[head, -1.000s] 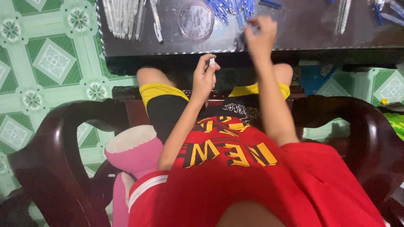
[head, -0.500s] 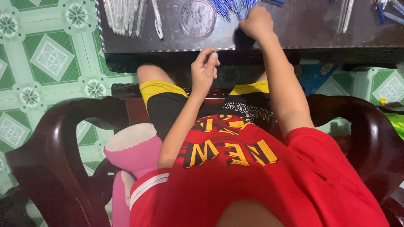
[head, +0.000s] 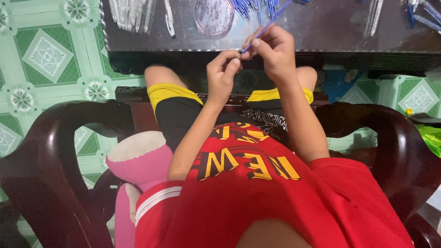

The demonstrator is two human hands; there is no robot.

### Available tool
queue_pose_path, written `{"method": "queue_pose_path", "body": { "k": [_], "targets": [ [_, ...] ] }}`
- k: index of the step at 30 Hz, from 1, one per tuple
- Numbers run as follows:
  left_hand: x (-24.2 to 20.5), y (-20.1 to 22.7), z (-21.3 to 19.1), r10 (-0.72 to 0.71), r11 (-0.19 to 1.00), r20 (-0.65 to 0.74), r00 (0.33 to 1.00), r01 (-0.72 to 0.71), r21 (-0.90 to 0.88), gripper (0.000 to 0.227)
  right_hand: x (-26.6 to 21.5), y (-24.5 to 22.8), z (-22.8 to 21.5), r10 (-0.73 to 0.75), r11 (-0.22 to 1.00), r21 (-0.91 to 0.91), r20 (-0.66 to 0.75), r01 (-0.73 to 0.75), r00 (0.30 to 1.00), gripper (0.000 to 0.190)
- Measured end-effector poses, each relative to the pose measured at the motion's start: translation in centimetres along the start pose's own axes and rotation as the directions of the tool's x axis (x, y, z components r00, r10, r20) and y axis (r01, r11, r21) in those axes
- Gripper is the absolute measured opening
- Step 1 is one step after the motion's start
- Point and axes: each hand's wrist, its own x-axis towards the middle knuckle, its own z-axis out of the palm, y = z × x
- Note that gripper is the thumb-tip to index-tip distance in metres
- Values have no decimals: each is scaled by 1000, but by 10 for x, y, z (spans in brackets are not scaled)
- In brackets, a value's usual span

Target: Assembling ballpoint pens by inserting ink refills into plastic barrels and attaching caps.

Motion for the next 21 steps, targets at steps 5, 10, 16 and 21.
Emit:
{"method": "queue_pose_path", "body": {
  "k": [5, 10, 16, 21],
  "targets": [
    [-1, 26, -1, 87, 993, 48, 995, -91, 73, 20, -12, -13, 0, -88, 996, 13, -11, 88, 996, 17],
    [0, 32, 1, 124, 985, 48, 991, -129, 118, 20, -21, -2, 2, -57, 990, 120, -86, 67, 995, 22],
    [0, 34, 2, 139, 979, 74, 988, -148, 141, 21, -28, 1, 10, -27, 977, 206, -172, 63, 985, 20],
    [-2, 39, 3, 131, 981, 84, 988, -142, 135, 20, -29, -1, 14, -30, 974, 210, -234, 81, 972, 22]
  ]
}}
